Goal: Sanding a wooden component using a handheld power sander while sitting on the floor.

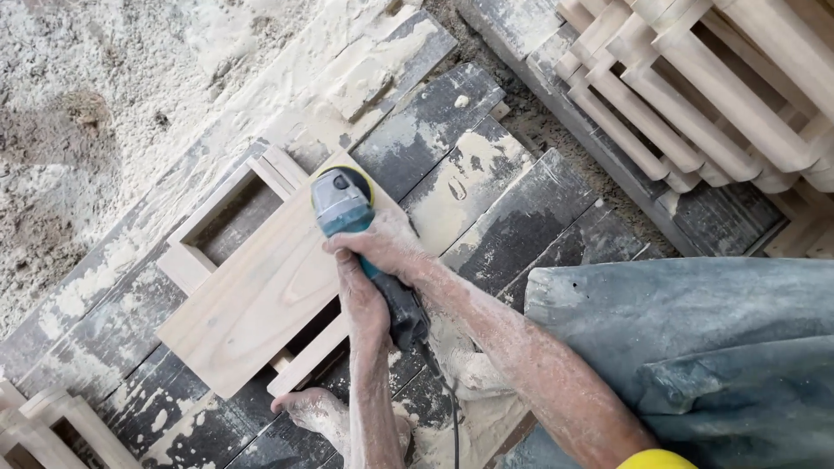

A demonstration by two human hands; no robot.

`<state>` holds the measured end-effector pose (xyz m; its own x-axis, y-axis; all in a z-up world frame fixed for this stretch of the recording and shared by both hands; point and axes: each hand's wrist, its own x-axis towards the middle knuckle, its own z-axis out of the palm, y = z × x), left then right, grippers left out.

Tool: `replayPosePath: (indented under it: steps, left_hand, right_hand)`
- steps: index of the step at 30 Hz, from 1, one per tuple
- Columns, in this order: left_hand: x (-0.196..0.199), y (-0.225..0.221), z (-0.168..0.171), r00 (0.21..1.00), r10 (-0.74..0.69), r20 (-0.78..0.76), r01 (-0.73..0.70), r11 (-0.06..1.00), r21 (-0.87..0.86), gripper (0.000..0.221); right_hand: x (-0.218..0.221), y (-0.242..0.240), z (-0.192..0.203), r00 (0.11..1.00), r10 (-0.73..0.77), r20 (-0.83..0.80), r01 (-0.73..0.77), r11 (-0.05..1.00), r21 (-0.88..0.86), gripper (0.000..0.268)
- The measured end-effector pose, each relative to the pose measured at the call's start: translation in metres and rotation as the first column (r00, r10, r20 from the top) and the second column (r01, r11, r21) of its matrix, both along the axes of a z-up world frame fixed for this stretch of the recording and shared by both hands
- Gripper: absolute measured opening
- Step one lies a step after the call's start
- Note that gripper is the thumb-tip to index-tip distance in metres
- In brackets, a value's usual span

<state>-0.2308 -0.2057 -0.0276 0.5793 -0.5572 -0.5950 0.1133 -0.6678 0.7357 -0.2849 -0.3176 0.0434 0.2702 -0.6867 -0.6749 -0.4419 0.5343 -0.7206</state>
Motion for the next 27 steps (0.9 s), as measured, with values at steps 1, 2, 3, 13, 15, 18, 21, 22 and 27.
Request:
replayPosePath:
  steps: [1, 2, 3, 13, 15, 18, 21, 22, 27]
  left_hand:
    - [-0.003, 0.001, -0.003, 1.0, 0.007, 0.005, -0.007, 1.0, -0.001, 0.068]
    - [-0.009, 0.001, -0.007, 1.0, 0.014, -0.013, -0.015, 1.0, -0.011, 0.068]
    - [-0.016, 0.0, -0.011, 0.999, 0.022, -0.031, -0.023, 1.0, -0.022, 0.068]
    - [-0.023, 0.025, -0.003, 1.0, 0.002, -0.016, -0.002, 0.999, -0.036, 0.063]
    - [-0.014, 0.045, -0.03, 1.0, 0.008, 0.024, -0.009, 0.999, 0.043, 0.06]
    - [-0.008, 0.046, -0.026, 0.998, 0.009, 0.055, -0.011, 0.999, 0.037, 0.066]
    - [-0.041, 0.019, 0.048, 0.999, -0.024, -0.032, 0.026, 0.999, 0.045, 0.062]
    - [-0.038, 0.028, 0.039, 0.999, -0.016, -0.034, 0.018, 0.999, 0.05, 0.062]
    - [-0.01, 0.074, -0.034, 0.999, 0.013, 0.033, -0.016, 0.996, 0.088, 0.063]
  right_hand:
    - [0.001, 0.007, -0.022, 1.0, 0.007, 0.005, -0.007, 1.0, -0.001, 0.068]
    - [-0.001, 0.014, -0.044, 0.996, -0.076, 0.034, 0.075, 0.996, 0.039, 0.064]
    - [-0.004, 0.02, -0.066, 0.985, -0.16, 0.059, 0.155, 0.985, 0.08, 0.061]
    - [-0.015, 0.033, -0.037, 0.99, -0.142, 0.006, 0.141, 0.987, 0.076, 0.066]
    - [-0.015, 0.027, 0.006, 0.997, -0.039, -0.072, 0.043, 0.997, 0.063, 0.08]
    - [-0.006, 0.053, -0.055, 0.995, 0.044, -0.091, -0.035, 0.994, 0.102, 0.086]
    - [-0.016, 0.041, -0.054, 0.996, -0.057, -0.067, 0.062, 0.995, 0.081, 0.073]
    - [-0.016, 0.05, -0.06, 0.996, -0.049, -0.069, 0.055, 0.995, 0.086, 0.073]
    - [-0.017, 0.069, -0.051, 0.994, 0.047, -0.102, -0.036, 0.993, 0.113, 0.074]
